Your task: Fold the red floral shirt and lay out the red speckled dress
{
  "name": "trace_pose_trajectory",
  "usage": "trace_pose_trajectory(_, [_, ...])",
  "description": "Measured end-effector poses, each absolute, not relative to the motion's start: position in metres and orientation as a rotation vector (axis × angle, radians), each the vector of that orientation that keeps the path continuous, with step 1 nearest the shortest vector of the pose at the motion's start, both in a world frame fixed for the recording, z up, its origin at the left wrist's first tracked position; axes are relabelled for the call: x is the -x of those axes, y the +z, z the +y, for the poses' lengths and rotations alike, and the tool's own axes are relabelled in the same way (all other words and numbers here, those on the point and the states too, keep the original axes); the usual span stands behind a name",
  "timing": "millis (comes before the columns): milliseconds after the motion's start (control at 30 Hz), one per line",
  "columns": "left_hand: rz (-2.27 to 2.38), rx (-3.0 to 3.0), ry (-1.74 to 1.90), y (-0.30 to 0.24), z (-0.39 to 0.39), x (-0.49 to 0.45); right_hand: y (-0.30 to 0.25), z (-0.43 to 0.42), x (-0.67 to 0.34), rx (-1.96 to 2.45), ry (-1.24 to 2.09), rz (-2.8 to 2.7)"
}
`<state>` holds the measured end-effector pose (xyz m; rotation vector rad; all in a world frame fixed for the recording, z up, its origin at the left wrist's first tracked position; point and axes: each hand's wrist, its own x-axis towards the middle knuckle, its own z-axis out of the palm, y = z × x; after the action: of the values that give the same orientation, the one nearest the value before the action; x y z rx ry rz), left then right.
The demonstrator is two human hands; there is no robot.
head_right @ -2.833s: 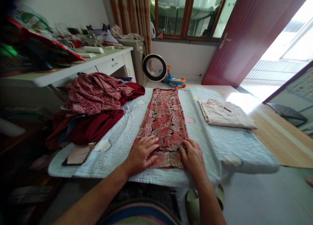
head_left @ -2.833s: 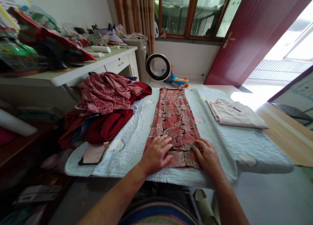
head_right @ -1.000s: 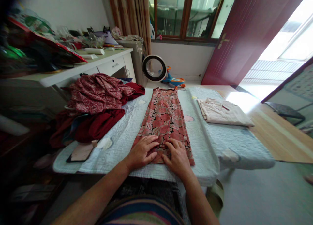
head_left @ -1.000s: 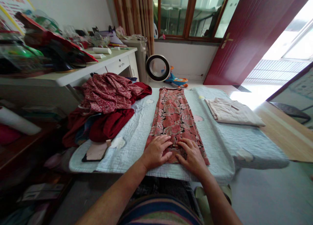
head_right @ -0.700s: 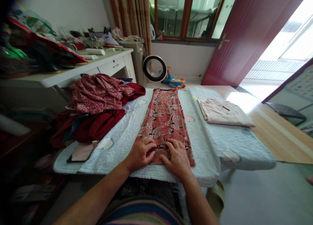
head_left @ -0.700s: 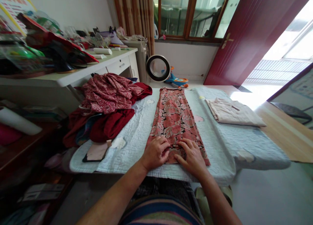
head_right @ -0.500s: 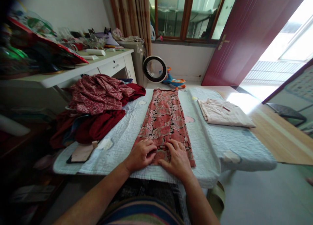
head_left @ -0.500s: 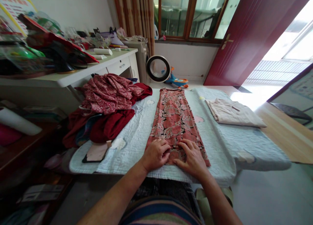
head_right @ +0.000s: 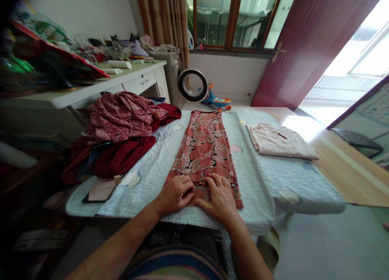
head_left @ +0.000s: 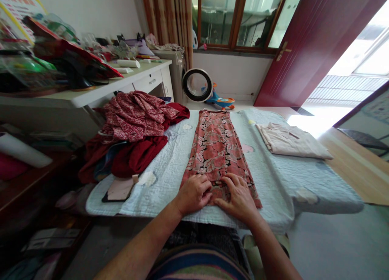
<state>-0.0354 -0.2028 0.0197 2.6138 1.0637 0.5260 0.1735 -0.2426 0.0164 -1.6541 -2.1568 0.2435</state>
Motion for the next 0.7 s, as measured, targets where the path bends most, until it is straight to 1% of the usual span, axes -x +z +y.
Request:
trace_pose_trajectory(233, [0.989, -2.582, 0.501, 0.027, -0.209, 0.050, 0.025, -0.242, -0.178, 1.601, 0.287, -2.222])
trace_pose_trajectory(367, [1.071, -2.538, 0.573, 0.025, -0.209, 0.061, 0.030, -0.234, -0.172, 1.633, 0.280, -2.148])
trace_pose_trajectory(467, [1.130, -2.499, 0.600, 0.021, -0.210, 0.065, 0.026, -0.230, -0.160, 1.639, 0.209, -2.057])
trace_pose_trajectory(700, [1.161, -2.464, 0.626, 0.017, -0.216, 0.065, 0.013, -0.233, -0.147, 1.622, 0.213, -2.157])
